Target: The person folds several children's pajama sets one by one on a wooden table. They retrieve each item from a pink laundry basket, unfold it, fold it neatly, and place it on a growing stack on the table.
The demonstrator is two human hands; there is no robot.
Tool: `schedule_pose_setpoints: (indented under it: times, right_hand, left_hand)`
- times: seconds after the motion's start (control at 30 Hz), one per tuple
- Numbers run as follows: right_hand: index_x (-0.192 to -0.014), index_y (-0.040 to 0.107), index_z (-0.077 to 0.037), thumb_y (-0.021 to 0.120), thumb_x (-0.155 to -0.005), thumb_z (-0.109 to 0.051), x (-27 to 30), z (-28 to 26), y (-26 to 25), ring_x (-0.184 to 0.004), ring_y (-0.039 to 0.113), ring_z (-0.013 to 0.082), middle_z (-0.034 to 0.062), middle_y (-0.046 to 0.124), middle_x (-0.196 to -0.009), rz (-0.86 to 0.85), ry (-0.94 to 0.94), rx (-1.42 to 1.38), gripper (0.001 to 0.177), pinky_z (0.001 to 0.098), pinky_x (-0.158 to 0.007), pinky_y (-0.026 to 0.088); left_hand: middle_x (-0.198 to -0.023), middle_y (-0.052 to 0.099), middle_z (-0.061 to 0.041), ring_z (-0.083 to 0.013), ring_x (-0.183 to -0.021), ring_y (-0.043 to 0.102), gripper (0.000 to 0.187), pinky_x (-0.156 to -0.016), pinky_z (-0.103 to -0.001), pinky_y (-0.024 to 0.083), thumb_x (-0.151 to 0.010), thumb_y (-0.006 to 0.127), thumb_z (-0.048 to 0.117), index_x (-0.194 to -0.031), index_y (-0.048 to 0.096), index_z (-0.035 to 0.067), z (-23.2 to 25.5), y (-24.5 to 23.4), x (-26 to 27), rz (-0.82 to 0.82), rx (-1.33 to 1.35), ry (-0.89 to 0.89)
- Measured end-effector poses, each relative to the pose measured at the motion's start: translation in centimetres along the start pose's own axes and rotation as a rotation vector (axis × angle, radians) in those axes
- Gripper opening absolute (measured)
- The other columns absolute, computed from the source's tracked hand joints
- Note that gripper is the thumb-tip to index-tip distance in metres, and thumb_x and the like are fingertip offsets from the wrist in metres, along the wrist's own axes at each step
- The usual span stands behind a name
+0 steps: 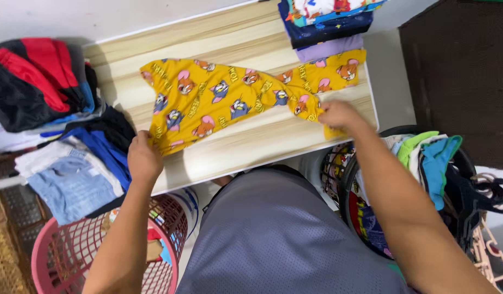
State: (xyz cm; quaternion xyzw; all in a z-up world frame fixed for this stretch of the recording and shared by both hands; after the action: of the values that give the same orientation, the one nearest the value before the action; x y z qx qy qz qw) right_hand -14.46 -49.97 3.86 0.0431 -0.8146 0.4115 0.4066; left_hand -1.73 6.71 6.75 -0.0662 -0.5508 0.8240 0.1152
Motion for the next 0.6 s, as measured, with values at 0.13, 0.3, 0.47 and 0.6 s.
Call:
schedule_pose_setpoints:
  times: [0.13, 0.3, 0.47, 0.6]
  right_hand:
    - [-0.097, 0.069, 0.005, 0.073, -0.089, -0.027, 2.3, -8.8, -8.0, -0.063, 0.060, 0.0253, 0.0131, 0.064, -0.075, -0.033, -0.236, 0.043, 0.033, 0.0434, -0.056, 0.046]
    - [-0.137, 0.060, -0.005, 0.062, -0.103, -0.007, 3.6, -18.5, -12.0, -0.117, 0.068, 0.0144, 0.0020, 0.068, -0.127, -0.169, -0.965, -1.065, 0.034, 0.0315, -0.101, 0.057]
    - [-0.122, 0.067, -0.001, 0.064, -0.104, -0.011, -1.6, -13.0, -11.3, -0.092, 0.067, 0.0209, 0.0090, 0.069, -0.103, 0.202, -0.636, -0.598, 0.021, 0.0338, -0.082, 0.054]
    - [-0.112, 0.072, -0.004, 0.069, -0.090, -0.015, -7.4, -0.1, -7.4, -0.097, 0.072, 0.0373, 0.0176, 0.073, -0.102, 0.627, -0.265, -0.166, 0.025, 0.0449, -0.082, 0.055]
  left_hand:
    - [-0.113, 0.063, -0.023, -0.0459, -0.102, 0.061, 0.036, -0.086, -0.053, 0.048, -0.087, 0.064, 0.003, -0.122, 0.058, 0.005, 0.4, -1.5, 2.8, -0.046, -0.020, -0.048]
    - [-0.116, 0.064, -0.022, -0.0451, -0.100, 0.062, 0.036, -0.084, -0.054, 0.046, -0.088, 0.066, 0.008, -0.123, 0.057, 0.005, 1.8, -0.3, 3.8, -0.052, -0.057, -0.087]
    - [-0.115, 0.064, -0.023, -0.0459, -0.100, 0.061, 0.034, -0.084, -0.054, 0.046, -0.091, 0.066, 0.009, -0.123, 0.056, 0.005, 1.6, 0.7, 3.6, -0.010, 0.021, -0.143]
    - [-0.106, 0.066, -0.026, -0.0467, -0.098, 0.064, 0.032, -0.084, -0.052, 0.050, -0.094, 0.067, 0.004, -0.123, 0.055, 0.003, 0.8, 0.7, 3.3, 0.065, 0.165, -0.184]
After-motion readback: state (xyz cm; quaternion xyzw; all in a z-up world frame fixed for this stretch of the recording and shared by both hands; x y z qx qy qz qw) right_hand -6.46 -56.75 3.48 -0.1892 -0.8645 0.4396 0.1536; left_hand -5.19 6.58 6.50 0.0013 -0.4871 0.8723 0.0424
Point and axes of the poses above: each hand's wrist, its own x-axis away from the middle knuckle, its own y-axis out of the palm, z = x × y, the point moved 1 cm from there along -x, towards the middle knuckle
